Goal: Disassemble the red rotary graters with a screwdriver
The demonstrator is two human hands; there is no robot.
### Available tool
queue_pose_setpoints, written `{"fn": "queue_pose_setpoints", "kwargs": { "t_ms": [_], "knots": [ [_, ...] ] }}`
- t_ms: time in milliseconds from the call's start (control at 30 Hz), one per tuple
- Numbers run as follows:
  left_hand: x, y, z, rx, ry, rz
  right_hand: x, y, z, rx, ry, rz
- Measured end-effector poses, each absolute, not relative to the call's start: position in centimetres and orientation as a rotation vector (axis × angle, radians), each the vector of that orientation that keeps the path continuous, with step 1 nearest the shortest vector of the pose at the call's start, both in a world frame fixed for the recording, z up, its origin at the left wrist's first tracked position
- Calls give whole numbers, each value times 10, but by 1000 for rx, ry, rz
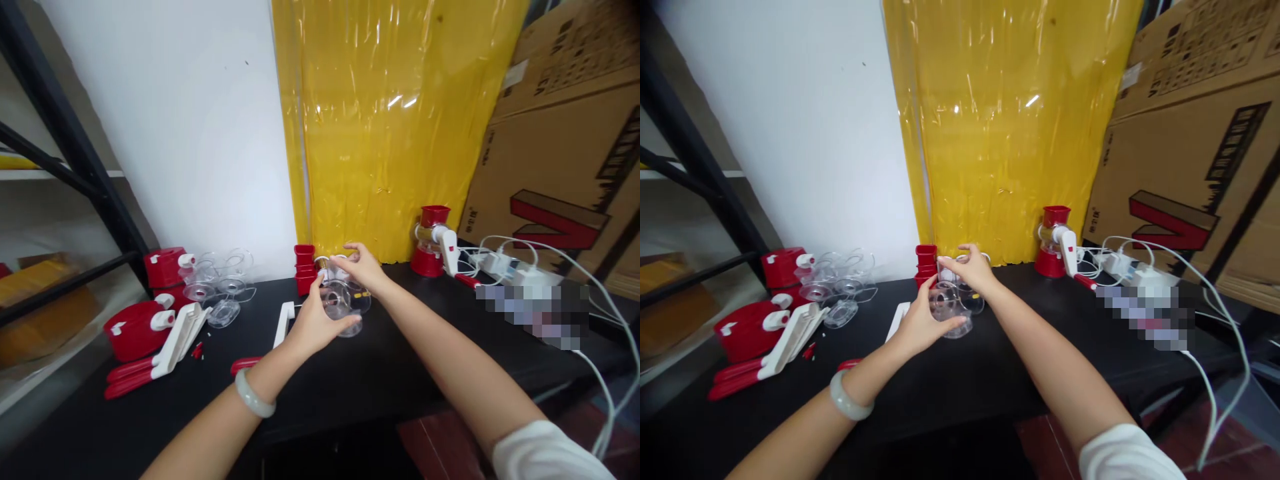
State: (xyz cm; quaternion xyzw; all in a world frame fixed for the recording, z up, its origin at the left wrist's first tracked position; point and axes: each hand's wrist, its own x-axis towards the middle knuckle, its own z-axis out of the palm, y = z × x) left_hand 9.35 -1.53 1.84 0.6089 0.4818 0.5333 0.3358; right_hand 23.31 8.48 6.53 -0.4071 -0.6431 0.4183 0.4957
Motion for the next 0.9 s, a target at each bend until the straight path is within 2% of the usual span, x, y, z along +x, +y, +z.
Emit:
{"fn": "queue_pose_setpoints", "kwargs": {
  "t_ms": [200, 267, 400, 600, 733, 900],
  "knots": [
    [74, -3, 16, 1294, 1197, 1575, 240, 95, 47, -687, -1498, 783],
    [60, 1, 21, 1113, 1091, 1613, 253, 102, 28, -704, -1573, 613],
    [42, 5, 32, 951, 911, 1578, 268, 111, -8, -778, -1847, 553],
    [49, 3, 29, 998, 929, 1427, 259, 103, -11, -548, -1712, 997],
    [61, 2, 18, 1118, 931, 1412, 256, 92, -4, -576, -1671, 1347],
    [53, 8, 12, 1494, 1016, 1355, 264, 87, 4, -597, -1700, 1415]
  ]
}}
